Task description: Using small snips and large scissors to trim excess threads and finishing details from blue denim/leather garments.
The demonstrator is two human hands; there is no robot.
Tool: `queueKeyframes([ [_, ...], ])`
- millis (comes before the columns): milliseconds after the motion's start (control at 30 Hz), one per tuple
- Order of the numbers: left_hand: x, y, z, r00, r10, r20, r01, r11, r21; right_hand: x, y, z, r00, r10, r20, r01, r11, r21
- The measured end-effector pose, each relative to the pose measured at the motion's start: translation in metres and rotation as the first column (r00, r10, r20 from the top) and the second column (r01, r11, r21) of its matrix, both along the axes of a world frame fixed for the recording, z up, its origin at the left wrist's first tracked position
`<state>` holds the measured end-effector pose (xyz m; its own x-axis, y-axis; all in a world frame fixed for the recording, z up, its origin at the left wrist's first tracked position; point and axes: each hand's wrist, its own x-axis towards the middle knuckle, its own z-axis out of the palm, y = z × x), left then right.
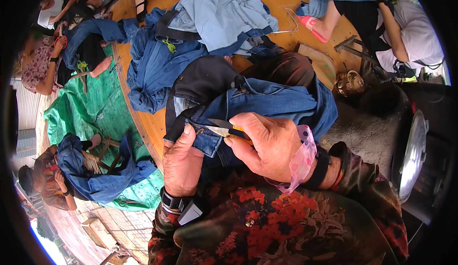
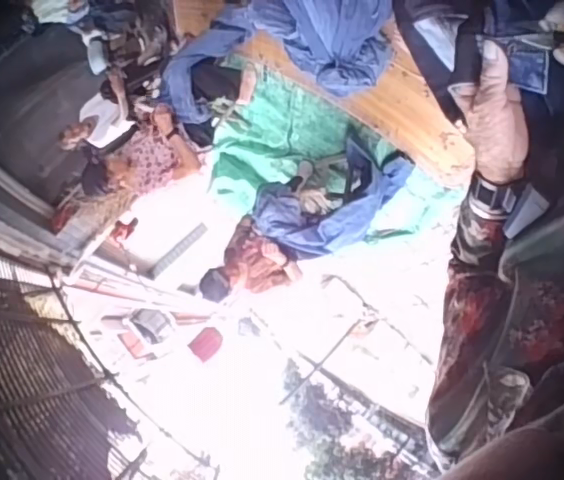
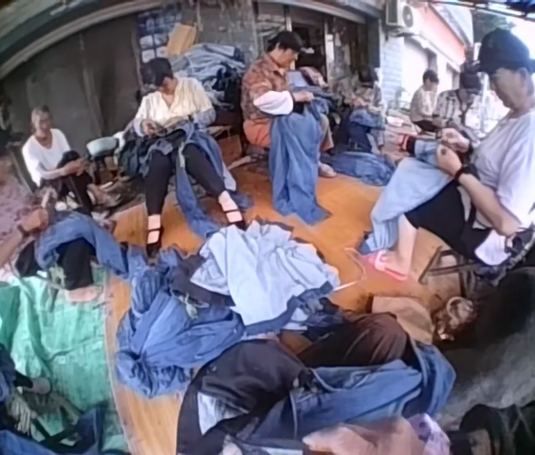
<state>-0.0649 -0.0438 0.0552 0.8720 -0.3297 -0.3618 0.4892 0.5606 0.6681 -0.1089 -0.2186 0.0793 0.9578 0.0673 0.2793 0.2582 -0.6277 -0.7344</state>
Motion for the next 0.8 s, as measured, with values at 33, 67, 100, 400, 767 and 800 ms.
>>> queueKeyframes([
  [33, 0.000, 0.000, -0.001, 1.000, -0.001, 0.000, 0.001, 1.000, 0.000, -0.001, 0.000, -0.001, 0.999, -0.024, -0.022, 0.024, 1.000, 0.012],
  [67, 0.000, 0.001, -0.003, 1.000, -0.026, -0.002, 0.026, 1.000, -0.008, -0.001, 0.000, -0.002, 0.999, -0.025, -0.021, 0.025, 1.000, 0.013],
  [100, 0.000, 0.002, -0.004, 0.999, -0.052, -0.004, 0.052, 0.999, -0.016, 0.000, -0.001, -0.003, 0.997, -0.060, -0.044, 0.064, 0.994, 0.085],
  [400, -0.002, 0.000, -0.003, 1.000, 0.001, 0.010, -0.001, 1.000, 0.021, -0.005, -0.004, 0.001, 0.992, 0.015, -0.127, -0.004, 0.996, 0.087],
  [767, -0.003, 0.000, -0.004, 1.000, 0.013, -0.009, -0.013, 0.999, 0.037, -0.004, -0.001, 0.000, 0.988, 0.004, -0.151, 0.006, 0.998, 0.061],
  [800, -0.003, -0.001, -0.003, 1.000, 0.012, 0.002, -0.012, 0.999, 0.031, -0.004, -0.001, 0.001, 0.987, 0.003, -0.161, 0.008, 0.998, 0.063],
])
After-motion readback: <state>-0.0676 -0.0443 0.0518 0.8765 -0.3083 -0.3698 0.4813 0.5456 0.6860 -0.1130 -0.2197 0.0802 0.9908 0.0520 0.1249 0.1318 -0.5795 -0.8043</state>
